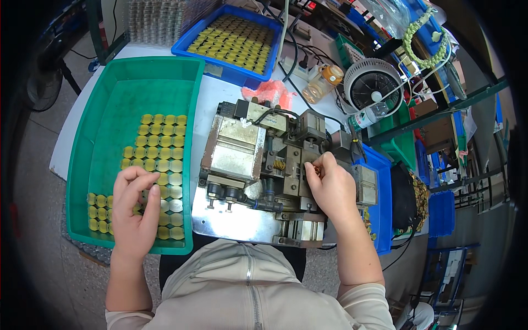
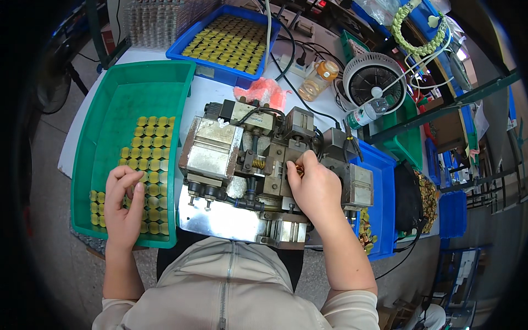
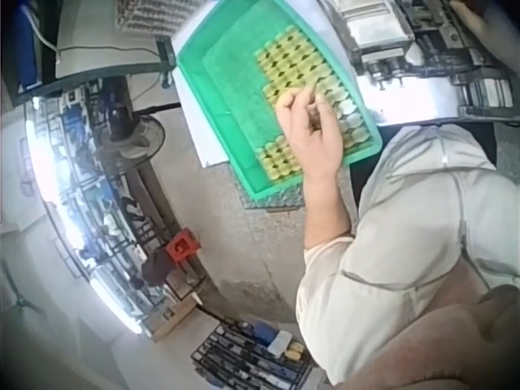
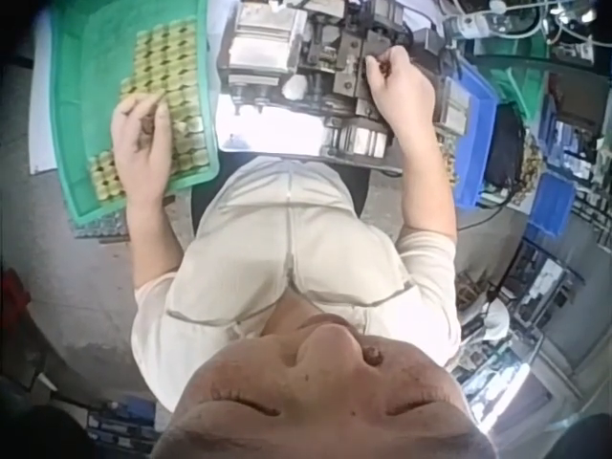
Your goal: Assembling electronic components using a manual press machine on an assembly line.
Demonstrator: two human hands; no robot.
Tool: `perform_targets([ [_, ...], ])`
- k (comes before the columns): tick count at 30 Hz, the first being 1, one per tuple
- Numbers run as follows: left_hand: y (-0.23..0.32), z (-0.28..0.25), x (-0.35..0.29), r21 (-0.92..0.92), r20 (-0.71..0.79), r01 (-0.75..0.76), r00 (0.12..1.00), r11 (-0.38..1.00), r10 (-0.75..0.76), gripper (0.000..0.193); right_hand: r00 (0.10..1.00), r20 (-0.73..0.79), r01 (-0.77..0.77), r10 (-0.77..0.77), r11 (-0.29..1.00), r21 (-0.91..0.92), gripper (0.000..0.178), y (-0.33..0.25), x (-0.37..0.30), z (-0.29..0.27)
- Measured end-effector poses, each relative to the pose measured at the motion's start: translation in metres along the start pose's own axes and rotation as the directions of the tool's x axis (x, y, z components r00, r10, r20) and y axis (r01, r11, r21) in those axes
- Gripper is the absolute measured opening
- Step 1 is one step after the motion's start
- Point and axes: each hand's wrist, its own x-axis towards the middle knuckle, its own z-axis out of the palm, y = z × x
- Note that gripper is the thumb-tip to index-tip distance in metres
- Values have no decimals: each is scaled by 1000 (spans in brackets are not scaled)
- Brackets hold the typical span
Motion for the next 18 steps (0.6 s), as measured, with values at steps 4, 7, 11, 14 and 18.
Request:
perform_targets([
  [4, 1, 1, 1, 8, 1, -8, 1000, 1000, 8, 22, 999, -1, 49, -49, 999, -18, 15, -1, -3, -6],
  [7, 0, 0, -2, 22, -12, 6, 1000, 1000, -6, 22, 990, -80, 132, -120, 975, 178, 12, 12, -10, -21],
  [11, 0, 0, -2, 21, -5, 31, 1000, 999, -31, 22, 943, -140, 318, -301, 941, 116, 23, 19, -15, -16],
  [14, 1, 0, 0, 22, 10, 52, 999, 998, -52, 22, 877, -149, 461, -456, 888, -5, 32, 24, -17, -11],
  [18, 6, -1, 1, 37, 24, 49, 998, 998, -50, 22, 911, -100, 406, -400, 913, 35, 38, 24, -19, -11],
])
